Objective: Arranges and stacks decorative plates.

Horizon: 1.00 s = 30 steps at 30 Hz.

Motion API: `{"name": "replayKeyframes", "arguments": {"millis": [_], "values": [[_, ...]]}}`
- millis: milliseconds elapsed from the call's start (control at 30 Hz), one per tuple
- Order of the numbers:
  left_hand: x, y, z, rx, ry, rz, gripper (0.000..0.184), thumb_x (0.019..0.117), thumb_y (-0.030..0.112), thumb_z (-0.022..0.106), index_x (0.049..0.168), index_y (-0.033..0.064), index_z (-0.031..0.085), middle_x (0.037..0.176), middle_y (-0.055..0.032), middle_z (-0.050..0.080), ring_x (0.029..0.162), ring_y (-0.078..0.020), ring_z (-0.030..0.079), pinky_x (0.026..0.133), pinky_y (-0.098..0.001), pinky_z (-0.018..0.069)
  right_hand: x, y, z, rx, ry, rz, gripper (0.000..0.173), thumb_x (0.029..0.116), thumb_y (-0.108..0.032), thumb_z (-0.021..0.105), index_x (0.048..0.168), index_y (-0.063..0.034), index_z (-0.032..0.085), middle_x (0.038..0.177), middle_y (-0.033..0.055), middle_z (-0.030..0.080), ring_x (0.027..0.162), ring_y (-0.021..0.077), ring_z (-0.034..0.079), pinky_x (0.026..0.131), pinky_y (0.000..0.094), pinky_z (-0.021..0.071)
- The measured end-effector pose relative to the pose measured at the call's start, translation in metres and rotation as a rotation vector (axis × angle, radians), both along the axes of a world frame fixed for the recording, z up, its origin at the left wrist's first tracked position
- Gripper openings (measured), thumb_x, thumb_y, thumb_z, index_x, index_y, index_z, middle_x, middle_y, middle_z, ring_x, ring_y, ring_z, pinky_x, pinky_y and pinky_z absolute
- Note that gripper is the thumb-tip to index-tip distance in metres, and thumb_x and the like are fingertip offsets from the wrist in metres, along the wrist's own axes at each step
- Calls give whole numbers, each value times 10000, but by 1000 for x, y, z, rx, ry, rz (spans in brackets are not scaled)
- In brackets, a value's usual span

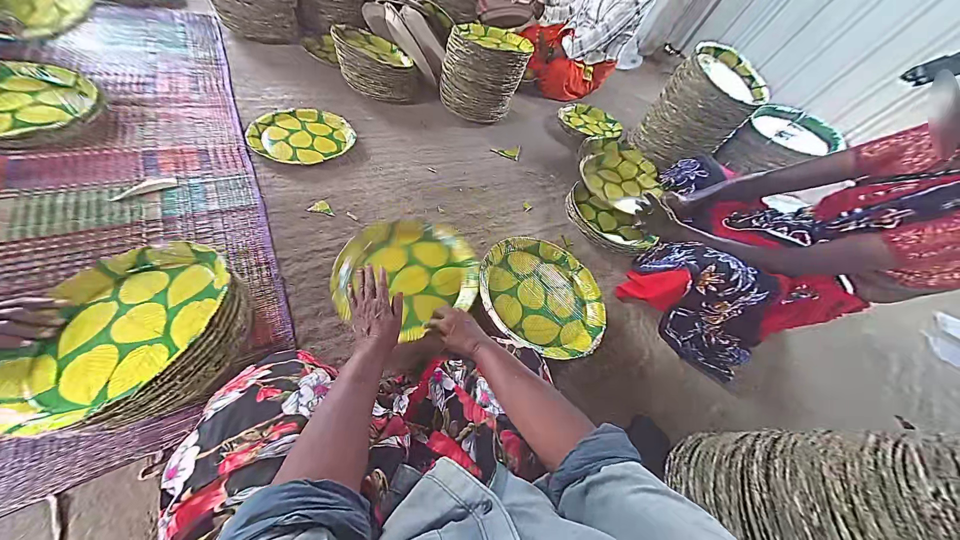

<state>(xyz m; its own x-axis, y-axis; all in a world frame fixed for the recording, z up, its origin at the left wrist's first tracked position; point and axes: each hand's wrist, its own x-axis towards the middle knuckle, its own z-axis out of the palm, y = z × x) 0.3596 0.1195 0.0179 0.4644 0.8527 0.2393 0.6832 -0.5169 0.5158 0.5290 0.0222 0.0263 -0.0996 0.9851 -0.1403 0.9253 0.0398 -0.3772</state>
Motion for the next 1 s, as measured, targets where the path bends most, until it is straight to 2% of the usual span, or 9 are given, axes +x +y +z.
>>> {"name": "replayKeyframes", "arguments": {"millis": [67, 200, 367, 600, 700, 767, 833, 900, 1000], "values": [[-1, -6, -1, -268, 260, -121, 629, 1087, 340, 474, 1589, -9, 324, 1683, -258, 209, 1585, -399, 149, 1246, -633, 144, 1, 2, -3, -64, 5, 0, 454, 1102, -340, 441, 1265, -8, 704, 1350, 209, 657, 1337, 363, 568, 1170, 531, 366], [0, -22, -19, -662, 697, -221, 841, 1056, 427, 527, 1639, -3, 99, 1720, -230, -24, 1596, -413, -17, 1203, -723, 123, 20, 4, 8, 64, -102, -652, 515, 1054, -328, 577, 1436, 16, 549, 1464, 246, 552, 1394, 407, 499, 1135, 599, 377], [2, -24, -21, -687, 734, -201, 906, 1030, 425, 570, 1642, 7, 48, 1725, -201, -70, 1601, -384, -45, 1212, -708, 119, 39, 6, 12, -232, -123, -977, 401, 1048, -156, 525, 1390, 48, 572, 1530, 263, 461, 1444, 398, 435, 1153, 601, 346], [4, -17, -18, -712, 657, -202, 845, 1026, 406, 590, 1633, 4, 162, 1721, -225, 19, 1596, -406, 46, 1189, -726, 173, 46, -3, 18, 36, -118, -1030, 449, 1082, -400, 501, 1366, -81, 640, 1425, 225, 588, 1381, 392, 514, 1144, 624, 343], [2, -12, -8, -466, 297, -110, 656, 1097, 373, 447, 1581, -44, 301, 1643, -294, 279, 1510, -441, 333, 1186, -627, 317, 36, -8, 14, 440, -170, -804, 345, 1063, -243, 551, 1205, 30, 706, 1301, 279, 641, 1266, 448, 583, 1045, 632, 423], [4, -11, -1, -149, -50, 36, 646, 1108, 328, 381, 1597, -69, 234, 1665, -304, 210, 1549, -434, 251, 1246, -580, 219, 21, -7, 7, 545, -117, -471, 218, 1011, -91, 598, 1113, 41, 739, 1251, 274, 677, 1181, 457, 642, 974, 619, 496], [7, -5, -2, 112, -191, 125, 648, 1076, 318, 351, 1592, -63, 263, 1672, -292, 203, 1564, -428, 210, 1252, -588, 165, 4, -5, 2, 340, -87, -170, 249, 1033, -82, 556, 1181, 31, 722, 1287, 239, 681, 1216, 417, 650, 1003, 573, 520], [2, -6, -4, 23, -55, 74, 633, 1083, 318, 392, 1594, -40, 284, 1675, -288, 198, 1574, -423, 179, 1248, -621, 145, -3, 3, -5, 2, -70, 43, 317, 1066, -137, 498, 1273, 29, 672, 1349, 237, 642, 1292, 405, 596, 1089, 572, 449], [-1, -14, -10, -490, 460, -146, 709, 1076, 359, 499, 1630, 19, 216, 1713, -242, 74, 1595, -412, 55, 1220, -705, 119, -3, 8, -8, -349, -115, 19, 390, 1042, -212, 530, 1369, -26, 633, 1492, 192, 560, 1426, 362, 482, 1202, 620, 253]]}}
